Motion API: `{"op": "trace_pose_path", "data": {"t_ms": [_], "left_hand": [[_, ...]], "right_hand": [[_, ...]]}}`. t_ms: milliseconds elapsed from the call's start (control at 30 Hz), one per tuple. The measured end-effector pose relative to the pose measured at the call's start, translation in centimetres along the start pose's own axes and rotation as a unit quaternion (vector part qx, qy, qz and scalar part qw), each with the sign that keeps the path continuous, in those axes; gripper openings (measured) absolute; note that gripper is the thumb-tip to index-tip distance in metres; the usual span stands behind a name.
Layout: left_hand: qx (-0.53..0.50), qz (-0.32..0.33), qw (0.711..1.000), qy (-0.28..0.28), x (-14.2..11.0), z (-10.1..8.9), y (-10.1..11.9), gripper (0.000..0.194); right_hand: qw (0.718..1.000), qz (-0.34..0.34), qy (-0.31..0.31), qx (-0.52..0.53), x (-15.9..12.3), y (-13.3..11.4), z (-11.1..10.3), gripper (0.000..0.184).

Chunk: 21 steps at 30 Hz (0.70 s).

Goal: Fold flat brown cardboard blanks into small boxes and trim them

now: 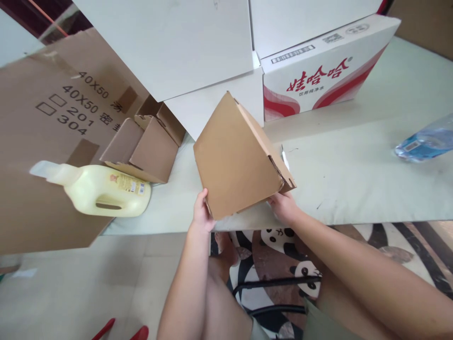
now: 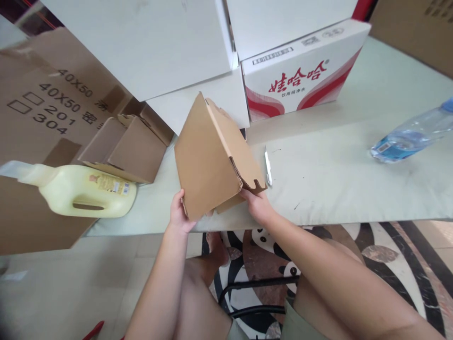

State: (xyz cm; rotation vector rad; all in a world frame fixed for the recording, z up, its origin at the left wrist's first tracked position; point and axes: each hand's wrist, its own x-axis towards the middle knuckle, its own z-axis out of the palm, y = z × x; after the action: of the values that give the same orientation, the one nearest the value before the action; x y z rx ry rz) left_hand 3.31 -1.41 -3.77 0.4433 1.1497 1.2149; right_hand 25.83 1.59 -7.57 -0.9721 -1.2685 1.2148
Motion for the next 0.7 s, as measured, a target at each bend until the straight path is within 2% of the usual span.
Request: {"op": "trace_pose_path", "data": {"t_ms": [133, 300, 400, 567, 700], "left_hand": [[0.0, 0.018, 0.999, 0.038, -0.4, 0.1, 0.3, 0.047], [-0.042, 0.052, 0.996, 0.056, -0.8, 0.3, 0.6, 0.045], [-0.074, 0.077, 0.993, 0.049, -0.9, 0.3, 0.5, 0.045], [-0.074, 0.102, 0.991, 0.041, -0.7, 0.0, 0.2, 0.042], [-0.083, 0.109, 0.99, 0.036, -0.6, -0.1, 0.2, 0.043]], "right_hand": [[0.993, 0.053, 0.014, 0.102, 0.1, 0.6, 0.2, 0.045], [0.966, 0.115, 0.063, 0.222, 0.6, 1.2, -0.1, 0.053], [0.96, 0.126, 0.059, 0.244, 0.7, 1.4, -0.3, 0.054], [0.965, 0.117, 0.012, 0.235, 0.7, 1.5, -0.7, 0.049], [0.948, 0.137, 0.033, 0.286, 0.7, 1.1, -0.7, 0.044]]}}
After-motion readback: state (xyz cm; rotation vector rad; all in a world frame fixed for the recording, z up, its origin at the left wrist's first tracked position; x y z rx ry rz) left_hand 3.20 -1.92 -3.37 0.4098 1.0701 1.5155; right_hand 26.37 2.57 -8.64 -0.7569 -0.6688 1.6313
